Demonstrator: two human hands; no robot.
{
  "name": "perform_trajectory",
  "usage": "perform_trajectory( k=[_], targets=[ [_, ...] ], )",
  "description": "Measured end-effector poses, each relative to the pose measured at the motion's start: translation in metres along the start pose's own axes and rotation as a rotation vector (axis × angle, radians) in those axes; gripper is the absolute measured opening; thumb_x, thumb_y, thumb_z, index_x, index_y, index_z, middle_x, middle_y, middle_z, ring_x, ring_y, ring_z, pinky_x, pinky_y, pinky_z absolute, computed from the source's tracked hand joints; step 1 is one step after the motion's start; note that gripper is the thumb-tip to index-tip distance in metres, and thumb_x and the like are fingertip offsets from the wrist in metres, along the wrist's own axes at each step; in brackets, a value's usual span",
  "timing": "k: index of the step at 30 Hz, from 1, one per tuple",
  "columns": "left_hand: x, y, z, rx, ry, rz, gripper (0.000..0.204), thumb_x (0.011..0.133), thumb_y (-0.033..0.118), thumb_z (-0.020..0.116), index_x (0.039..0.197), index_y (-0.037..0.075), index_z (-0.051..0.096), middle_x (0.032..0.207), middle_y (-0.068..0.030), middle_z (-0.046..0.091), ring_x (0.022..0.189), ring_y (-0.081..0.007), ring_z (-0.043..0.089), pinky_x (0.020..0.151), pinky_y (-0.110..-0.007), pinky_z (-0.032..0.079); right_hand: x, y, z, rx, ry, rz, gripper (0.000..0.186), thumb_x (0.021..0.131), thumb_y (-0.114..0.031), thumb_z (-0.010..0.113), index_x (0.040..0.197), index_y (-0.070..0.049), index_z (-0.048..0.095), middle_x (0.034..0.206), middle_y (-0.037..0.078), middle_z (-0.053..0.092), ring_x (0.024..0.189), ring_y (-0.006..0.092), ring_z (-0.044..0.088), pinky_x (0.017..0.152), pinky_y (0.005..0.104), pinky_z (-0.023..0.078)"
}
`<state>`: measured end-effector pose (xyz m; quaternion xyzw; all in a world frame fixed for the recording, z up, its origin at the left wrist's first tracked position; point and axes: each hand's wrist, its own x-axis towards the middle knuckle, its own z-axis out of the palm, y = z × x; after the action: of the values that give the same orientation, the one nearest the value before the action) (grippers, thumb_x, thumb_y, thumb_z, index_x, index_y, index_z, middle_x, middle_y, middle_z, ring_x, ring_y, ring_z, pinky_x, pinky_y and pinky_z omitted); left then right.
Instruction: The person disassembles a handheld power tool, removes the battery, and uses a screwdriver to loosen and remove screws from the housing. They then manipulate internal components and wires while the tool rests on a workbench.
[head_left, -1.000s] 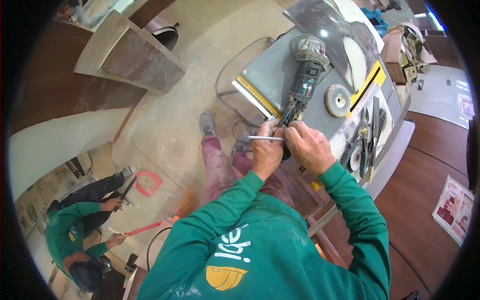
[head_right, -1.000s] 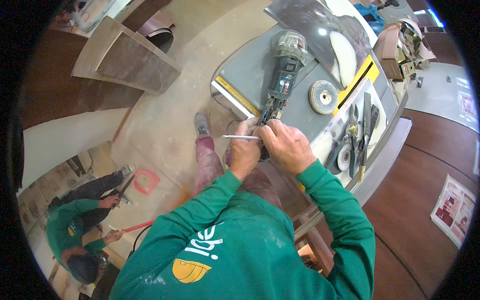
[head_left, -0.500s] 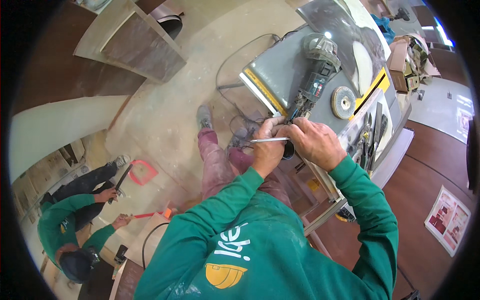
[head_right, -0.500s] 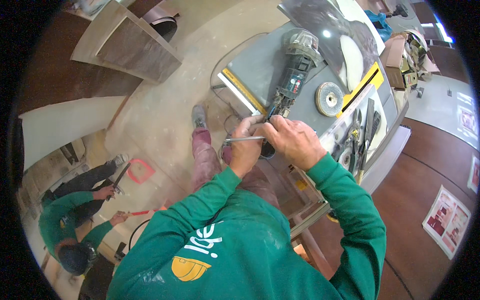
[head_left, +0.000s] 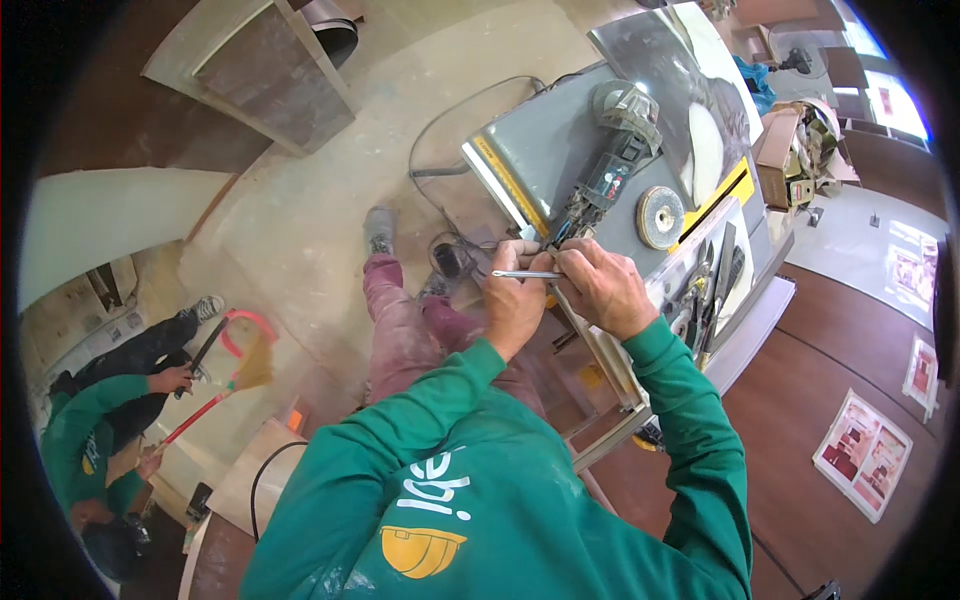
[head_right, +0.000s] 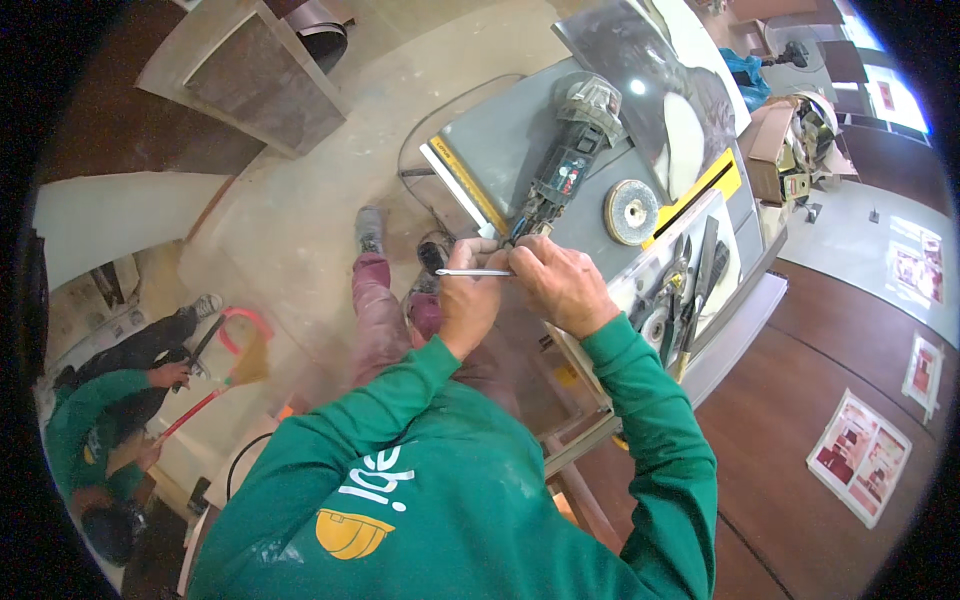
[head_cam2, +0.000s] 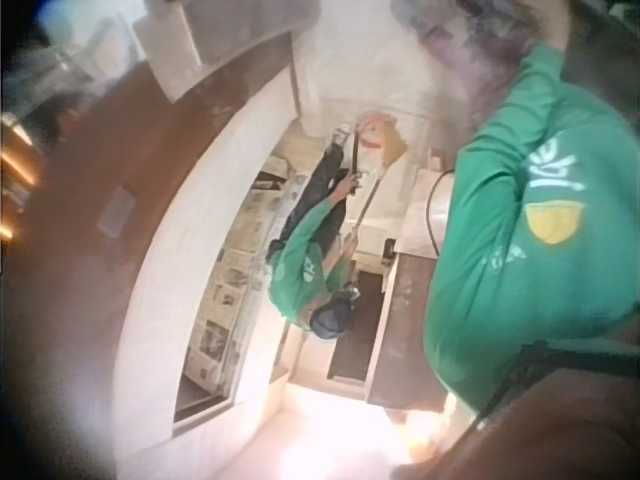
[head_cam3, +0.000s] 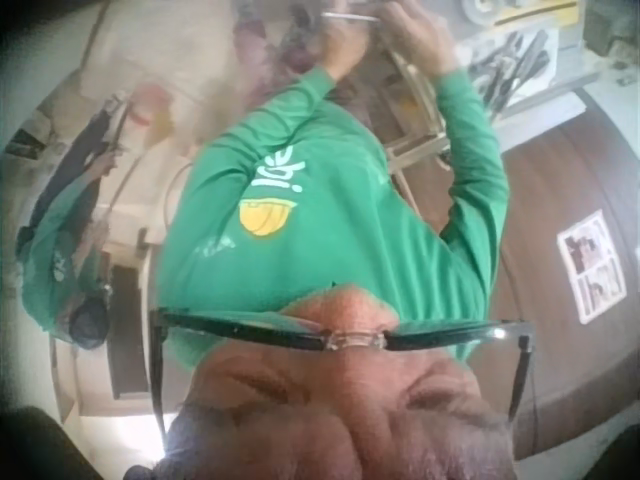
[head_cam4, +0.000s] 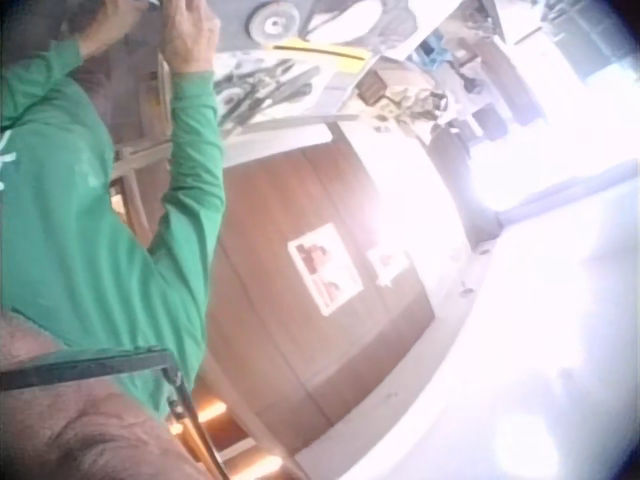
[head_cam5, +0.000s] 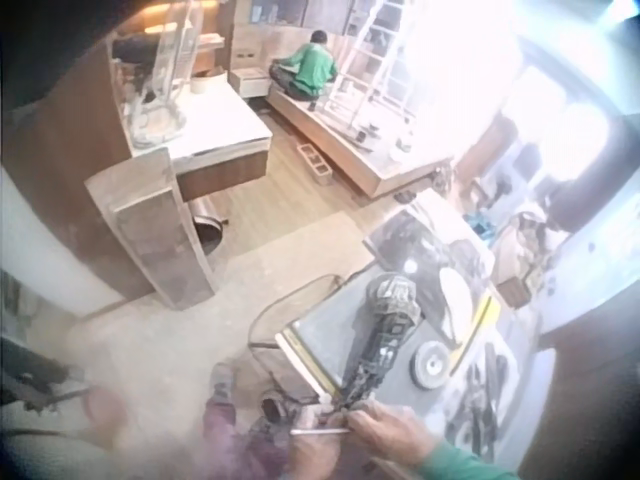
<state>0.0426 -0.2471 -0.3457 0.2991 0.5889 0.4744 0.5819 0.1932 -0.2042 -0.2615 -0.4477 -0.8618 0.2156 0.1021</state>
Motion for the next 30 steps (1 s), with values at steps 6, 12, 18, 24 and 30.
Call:
perform_trajectory(
  k=[6, 12, 18, 24, 30],
  targets=[
    [0.001, 0.007, -0.006, -0.026, -0.077, 0.055, 0.019, 0.102, 0.007, 0.073, 0.119, 0.001, 0.067, 0.095, -0.0106, 0.078, 0.083, -0.0161, 0.075, 0.073, -0.034, 0.06, 0.0, 0.003, -0.003, -0.031, -0.034, -0.048, 0.027, 0.085, -0.007, 0.078, 0.106, -0.007, 0.061, 0.108, 0.012, 0.067, 0.087, 0.0358, 0.072, 0.073, 0.0454, 0.06],
    [0.002, 0.013, -0.013, -0.165, -0.185, -0.109, 0.031, 0.102, 0.003, 0.071, 0.131, -0.003, 0.063, 0.097, -0.0096, 0.079, 0.087, -0.013, 0.074, 0.076, -0.029, 0.059, 0.002, -0.001, -0.008, -0.076, -0.044, -0.087, 0.028, 0.084, -0.005, 0.079, 0.108, -0.006, 0.063, 0.109, 0.012, 0.068, 0.086, 0.0342, 0.073, 0.074, 0.0439, 0.061],
    [0.007, 0.02, -0.02, -0.22, -0.248, -0.277, 0.045, 0.102, 0.007, 0.072, 0.145, -0.001, 0.062, 0.104, -0.003, 0.076, 0.084, -0.0036, 0.064, 0.067, -0.02, 0.048, 0.003, 0.001, -0.005, -0.087, -0.056, -0.098, 0.026, 0.085, -0.004, 0.078, 0.107, -0.006, 0.064, 0.109, 0.011, 0.069, 0.086, 0.0333, 0.073, 0.075, 0.0439, 0.062],
    [0.01, 0.018, -0.021, -0.337, -0.279, -0.305, 0.047, 0.1, 0.012, 0.075, 0.144, -0.001, 0.065, 0.098, 0.0009, 0.075, 0.075, -0.0028, 0.06, 0.062, -0.021, 0.046, -0.003, -0.008, 0.008, -0.084, 0.047, -0.034, 0.032, 0.081, -0.006, 0.076, 0.11, -0.008, 0.062, 0.109, 0.012, 0.064, 0.091, 0.0343, 0.071, 0.08, 0.0448, 0.061],
    [0.013, 0.027, -0.024, -0.283, -0.298, -0.352, 0.044, 0.101, 0.013, 0.075, 0.142, -0.002, 0.067, 0.1, 0.0003, 0.075, 0.078, -0.0033, 0.062, 0.063, -0.021, 0.047, -0.011, -0.026, 0.02, -0.162, 0.208, 0.189, 0.028, 0.084, -0.009, 0.079, 0.11, -0.01, 0.068, 0.105, 0.012, 0.063, 0.087, 0.0341, 0.07, 0.074, 0.0457, 0.061]
  ],
)
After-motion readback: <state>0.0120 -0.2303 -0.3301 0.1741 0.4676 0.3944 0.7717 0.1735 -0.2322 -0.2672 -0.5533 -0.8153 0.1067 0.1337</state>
